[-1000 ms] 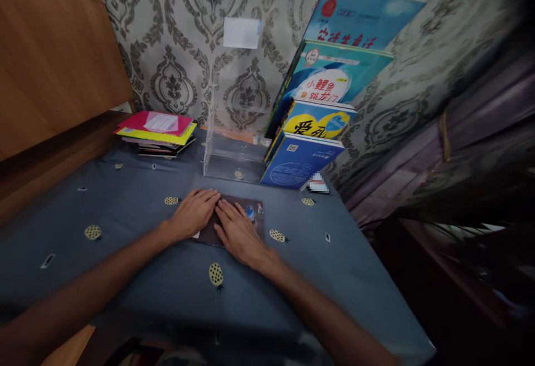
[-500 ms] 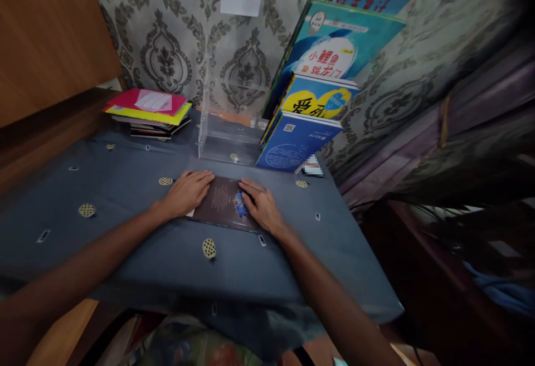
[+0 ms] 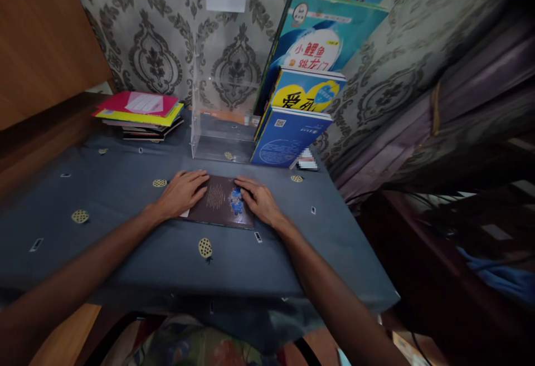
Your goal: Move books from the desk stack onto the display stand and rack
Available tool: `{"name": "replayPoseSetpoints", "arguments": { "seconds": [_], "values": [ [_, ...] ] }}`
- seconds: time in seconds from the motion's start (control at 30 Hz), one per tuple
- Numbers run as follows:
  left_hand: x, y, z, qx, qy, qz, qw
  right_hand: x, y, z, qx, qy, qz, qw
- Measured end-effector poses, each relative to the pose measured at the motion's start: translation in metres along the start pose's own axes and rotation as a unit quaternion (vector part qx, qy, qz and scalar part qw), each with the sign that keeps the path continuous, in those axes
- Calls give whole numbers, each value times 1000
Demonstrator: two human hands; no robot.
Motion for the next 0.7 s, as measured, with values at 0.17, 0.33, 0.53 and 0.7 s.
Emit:
{"name": "replayPoseSetpoints", "arguments": {
  "seconds": [0.17,0.33,0.53,0.7],
  "values": [
    [0,6,2,1,-17,-42,999,0,1,2,-26,7,1,1000],
    [4,12,3,13,-34,-94,995,-1,1,4,-39,9,2,999],
    [11,20,3,38,-57,-135,988,-1,3,6,-51,12,-13,999],
    [14,28,3,58,-99,-176,978,-2,4,8,-55,8,-20,998]
  ]
}}
Point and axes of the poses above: each hand's wrist, its own x-axis away from the middle knuckle, its own z-axis out of the back of the hand, y = z × x, the point moved 7 cm from there along -x, towards the middle knuckle, and after that the axes turned 4 degrees about -x, right-handed, at the moved point
